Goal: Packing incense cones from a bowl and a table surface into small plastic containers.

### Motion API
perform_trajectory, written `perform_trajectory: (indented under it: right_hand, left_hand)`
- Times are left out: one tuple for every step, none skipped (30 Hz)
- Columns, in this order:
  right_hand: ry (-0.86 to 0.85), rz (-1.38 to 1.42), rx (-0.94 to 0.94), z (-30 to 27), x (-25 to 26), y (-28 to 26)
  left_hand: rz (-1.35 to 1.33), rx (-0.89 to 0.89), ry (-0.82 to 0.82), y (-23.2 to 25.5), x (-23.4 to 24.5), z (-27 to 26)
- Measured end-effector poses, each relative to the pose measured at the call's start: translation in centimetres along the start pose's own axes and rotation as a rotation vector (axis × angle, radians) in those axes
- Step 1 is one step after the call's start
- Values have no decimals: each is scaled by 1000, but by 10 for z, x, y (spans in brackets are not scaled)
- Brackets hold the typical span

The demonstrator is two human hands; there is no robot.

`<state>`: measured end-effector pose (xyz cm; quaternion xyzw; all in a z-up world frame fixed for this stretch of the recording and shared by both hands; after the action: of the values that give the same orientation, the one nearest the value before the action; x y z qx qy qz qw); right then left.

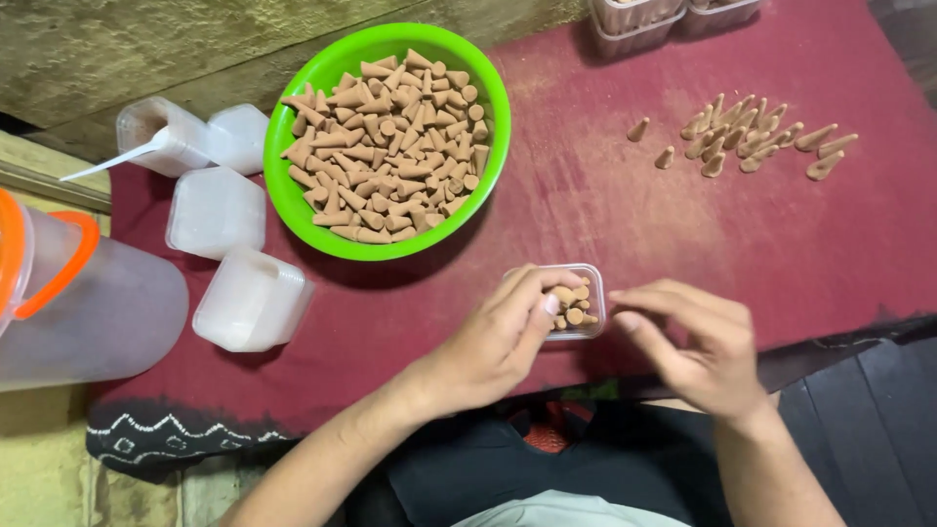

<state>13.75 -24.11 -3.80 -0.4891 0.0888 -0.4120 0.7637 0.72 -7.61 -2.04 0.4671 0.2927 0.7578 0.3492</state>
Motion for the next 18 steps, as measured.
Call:
perform_trajectory:
  right_hand:
    - [1, -6, 0, 4, -5, -4]
    - [-13, 42, -17, 9, -10, -8]
    - [-27, 92, -34, 13, -16, -12]
    - [-27, 87, -34, 13, -17, -10]
    - [-30, 114, -59, 13, -19, -8]
    - [-34, 141, -85, 13, -21, -5]
    - [-36, 140, -87, 13, -22, -3]
    - [-27, 156, -107, 13, -23, 0]
    - [-18, 173, -127, 13, -24, 2]
    - [-20, 172, -128, 9, -25, 7]
    - [-9, 220, -162, 6, -26, 13]
    - [2, 267, -196, 3, -26, 20]
    - [1, 264, -198, -1, -25, 22]
    - [43, 301, -226, -4, -22, 26]
    - [85, 338, -252, -6, -18, 30]
    - [84, 335, -252, -10, -13, 37]
    - [109, 321, -259, -15, -7, 45]
    - [133, 307, -266, -19, -2, 52]
  left_hand:
    - [-5, -4, 1, 2, -2, 2]
    - [12, -21, 0, 4, -4, 4]
    - [30, -36, -1, 6, -6, 5]
    - [26, -39, 0, 5, -6, 5]
    - [43, -50, 3, 4, -6, 4]
    - [61, -61, 5, 2, -7, 3]
    - [58, -59, 7, 3, -6, 4]
    - [72, -54, 17, 2, -6, 4]
    - [86, -49, 27, 2, -5, 5]
    - [84, -48, 29, 2, -4, 5]
    - [97, -52, 36, 2, -3, 5]
    - [109, -57, 43, 1, -2, 5]
    - [105, -56, 44, -4, -2, 1]
    - [177, -41, 42, -10, -2, -3]
    - [250, -26, 40, -16, -2, -6]
    - [248, -28, 42, -17, 0, -8]
    - [309, 19, 13, -19, 1, -11]
    - [369, 65, -17, -22, 1, -13]
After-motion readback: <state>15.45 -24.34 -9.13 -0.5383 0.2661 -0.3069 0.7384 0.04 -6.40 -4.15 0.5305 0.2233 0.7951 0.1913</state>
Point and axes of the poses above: each hand's wrist, its own z-axis towards the middle knuckle, its own x-axis out of the back of the hand, y = z × x, the point moved 3 cm from there along z, towards the middle knuckle, and after that the axes turned 5 degrees about z, right-handed, at the moved point
